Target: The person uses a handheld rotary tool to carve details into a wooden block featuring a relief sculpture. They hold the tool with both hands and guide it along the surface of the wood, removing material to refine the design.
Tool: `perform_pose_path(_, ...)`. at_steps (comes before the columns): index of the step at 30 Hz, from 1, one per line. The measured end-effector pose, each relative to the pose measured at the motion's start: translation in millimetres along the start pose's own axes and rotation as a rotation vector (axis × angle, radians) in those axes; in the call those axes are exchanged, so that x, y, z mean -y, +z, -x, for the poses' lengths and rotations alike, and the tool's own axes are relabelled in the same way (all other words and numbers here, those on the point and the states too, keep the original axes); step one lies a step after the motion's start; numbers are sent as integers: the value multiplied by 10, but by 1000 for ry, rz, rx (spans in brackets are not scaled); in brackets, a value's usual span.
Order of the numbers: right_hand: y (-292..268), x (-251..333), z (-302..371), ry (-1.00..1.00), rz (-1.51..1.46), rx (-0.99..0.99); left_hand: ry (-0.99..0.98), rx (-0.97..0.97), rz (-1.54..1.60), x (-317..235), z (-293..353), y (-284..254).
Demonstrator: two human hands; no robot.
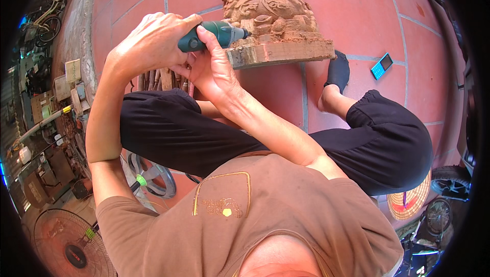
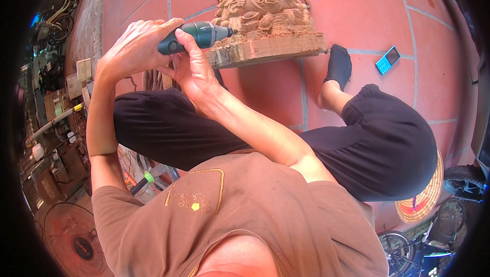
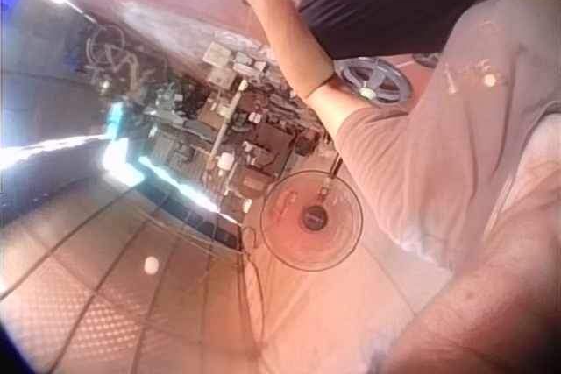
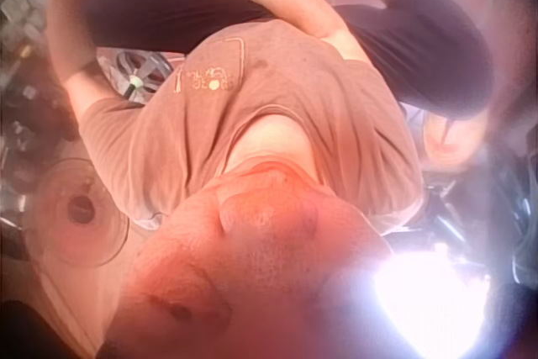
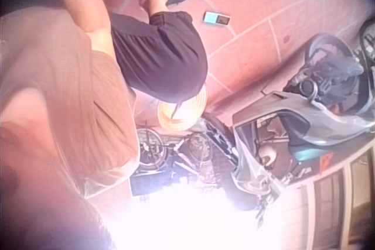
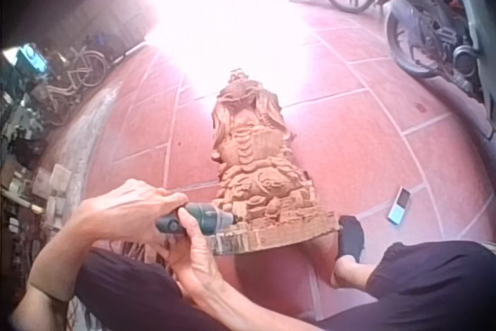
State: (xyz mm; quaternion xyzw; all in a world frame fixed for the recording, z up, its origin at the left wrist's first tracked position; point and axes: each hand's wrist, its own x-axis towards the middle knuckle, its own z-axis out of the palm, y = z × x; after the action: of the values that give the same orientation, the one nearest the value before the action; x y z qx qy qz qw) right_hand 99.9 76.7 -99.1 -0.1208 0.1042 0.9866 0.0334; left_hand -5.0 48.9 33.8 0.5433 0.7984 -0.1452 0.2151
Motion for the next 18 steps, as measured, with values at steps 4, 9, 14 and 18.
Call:
perform_pose_path(4,-2,0,-7,5,-6,-10,30,-4,-5,40,-24,22)
perform_pose_path(9,0,2,-19,-6,5,1,-24,32,-15,8,-43,-3)
perform_pose_path(14,-6,19,-59,14,9,22,2,-32,-11,42,-23,8)
perform_pose_path(18,-13,56,-102,47,14,50,-1,-54,-27,64,-27,20)
